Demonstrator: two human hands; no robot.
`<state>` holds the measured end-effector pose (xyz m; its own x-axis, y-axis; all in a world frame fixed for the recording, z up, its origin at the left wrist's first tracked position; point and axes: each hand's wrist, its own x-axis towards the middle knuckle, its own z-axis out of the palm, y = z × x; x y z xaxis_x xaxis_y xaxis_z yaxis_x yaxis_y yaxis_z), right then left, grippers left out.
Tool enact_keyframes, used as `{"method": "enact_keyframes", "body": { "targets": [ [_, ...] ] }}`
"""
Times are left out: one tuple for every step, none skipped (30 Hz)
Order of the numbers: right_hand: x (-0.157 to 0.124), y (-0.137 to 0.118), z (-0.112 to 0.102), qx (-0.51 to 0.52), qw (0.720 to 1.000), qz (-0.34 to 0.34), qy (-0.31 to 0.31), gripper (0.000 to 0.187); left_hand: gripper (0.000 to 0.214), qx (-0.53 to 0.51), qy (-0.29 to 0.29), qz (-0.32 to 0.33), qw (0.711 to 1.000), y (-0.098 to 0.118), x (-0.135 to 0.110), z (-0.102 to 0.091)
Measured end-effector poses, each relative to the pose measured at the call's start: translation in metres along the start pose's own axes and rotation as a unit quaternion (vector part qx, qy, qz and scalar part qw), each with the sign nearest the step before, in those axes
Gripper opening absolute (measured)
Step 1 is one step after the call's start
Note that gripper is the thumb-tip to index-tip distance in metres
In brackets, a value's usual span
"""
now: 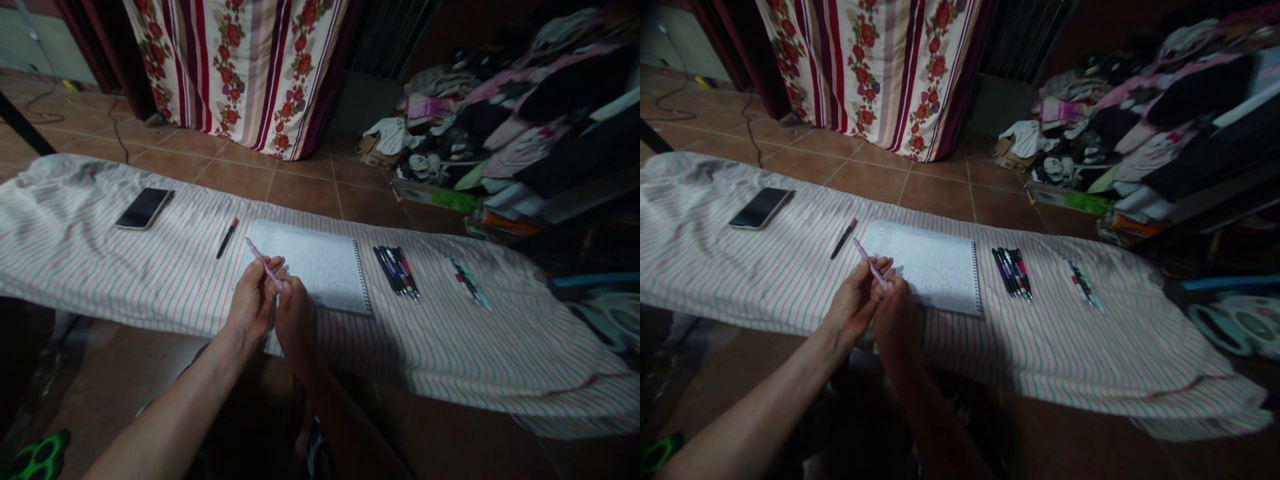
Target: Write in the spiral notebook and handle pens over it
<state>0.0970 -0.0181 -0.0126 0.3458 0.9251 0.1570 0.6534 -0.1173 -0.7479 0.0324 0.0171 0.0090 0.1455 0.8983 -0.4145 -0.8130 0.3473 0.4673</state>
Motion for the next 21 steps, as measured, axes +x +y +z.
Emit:
{"method": "enact_keyframes", "body": {
  "targets": [
    [0.0,0.0,0.001,0.019,1.0,0.015,-0.003,0.029,0.014,-0.001,0.007,0.004,1.0,0.0,0.0,0.001],
    [0.001,0.0,0.003,0.043,0.998,0.034,-0.004,0.027,0.015,0.001,0.016,0.007,1.0,0.0,0.0,0.001],
    [0.002,0.001,0.004,0.07,0.996,0.053,-0.003,0.026,0.015,0.003,0.025,0.01,1.0,0.0,0.0,0.002],
    [0.002,0.001,0.006,0.098,0.993,0.066,-0.004,0.024,0.015,0.005,0.034,0.015,0.999,0.001,0.001,0.003],
    [0.003,0.002,0.008,0.124,0.99,0.07,-0.009,0.022,0.015,0.006,0.043,0.02,0.999,0.001,0.001,0.003],
    [0.004,0.002,0.009,0.143,0.987,0.064,-0.018,0.02,0.015,0.005,0.052,0.025,0.998,0.002,0.002,0.003],
    [0.005,0.003,0.01,0.154,0.986,0.052,-0.029,0.019,0.015,0.003,0.06,0.03,0.998,0.003,0.003,0.003],
    [0.005,0.004,0.01,0.157,0.986,0.036,-0.031,0.019,0.015,-0.001,0.065,0.033,0.997,0.004,0.004,0.003],
    [0.006,0.004,0.01,0.153,0.988,0.021,-0.025,0.02,0.015,-0.005,0.066,0.033,0.997,0.004,0.004,0.002],
    [0.007,0.004,0.009,0.143,0.99,0.011,-0.013,0.02,0.015,-0.007,0.064,0.032,0.997,0.004,0.004,0.002],
    [0.007,0.004,0.007,0.13,0.991,0.008,0.001,0.017,0.014,-0.007,0.057,0.031,0.998,0.003,0.004,0.001],
    [0.008,0.004,0.005,0.119,0.993,0.01,0.01,0.015,0.013,-0.005,0.047,0.032,0.998,0.003,0.004,0.001],
    [0.008,0.003,0.003,0.116,0.993,0.015,0.013,0.013,0.011,-0.001,0.037,0.035,0.999,0.002,0.004,0.0],
    [0.009,0.003,0.001,0.122,0.992,0.023,0.01,0.013,0.009,0.004,0.028,0.038,0.999,0.001,0.003,0.0],
    [0.009,0.002,0.0,0.136,0.99,0.033,0.004,0.014,0.008,0.011,0.019,0.041,0.999,0.0,0.003,0.0],
    [0.009,0.002,-0.001,0.155,0.987,0.042,-0.003,0.016,0.008,0.018,0.014,0.042,0.999,-0.001,0.002,0.0],
    [0.009,0.002,-0.001,0.176,0.983,0.05,-0.01,0.018,0.008,0.024,0.01,0.042,0.999,-0.002,0.002,0.0],
    [0.009,0.001,-0.001,0.192,0.98,0.056,-0.015,0.019,0.008,0.03,0.008,0.042,0.999,-0.003,0.002,0.0],
    [0.009,0.002,0.0,0.201,0.977,0.062,-0.018,0.019,0.008,0.036,0.006,0.043,0.998,-0.003,0.001,0.0],
    [0.01,0.002,0.002,0.203,0.977,0.066,-0.019,0.018,0.007,0.039,0.006,0.046,0.998,-0.004,0.001,0.0],
    [0.01,0.004,0.003,0.201,0.977,0.073,-0.017,0.016,0.007,0.039,0.007,0.048,0.998,-0.004,0.001,0.0]
  ]
}}
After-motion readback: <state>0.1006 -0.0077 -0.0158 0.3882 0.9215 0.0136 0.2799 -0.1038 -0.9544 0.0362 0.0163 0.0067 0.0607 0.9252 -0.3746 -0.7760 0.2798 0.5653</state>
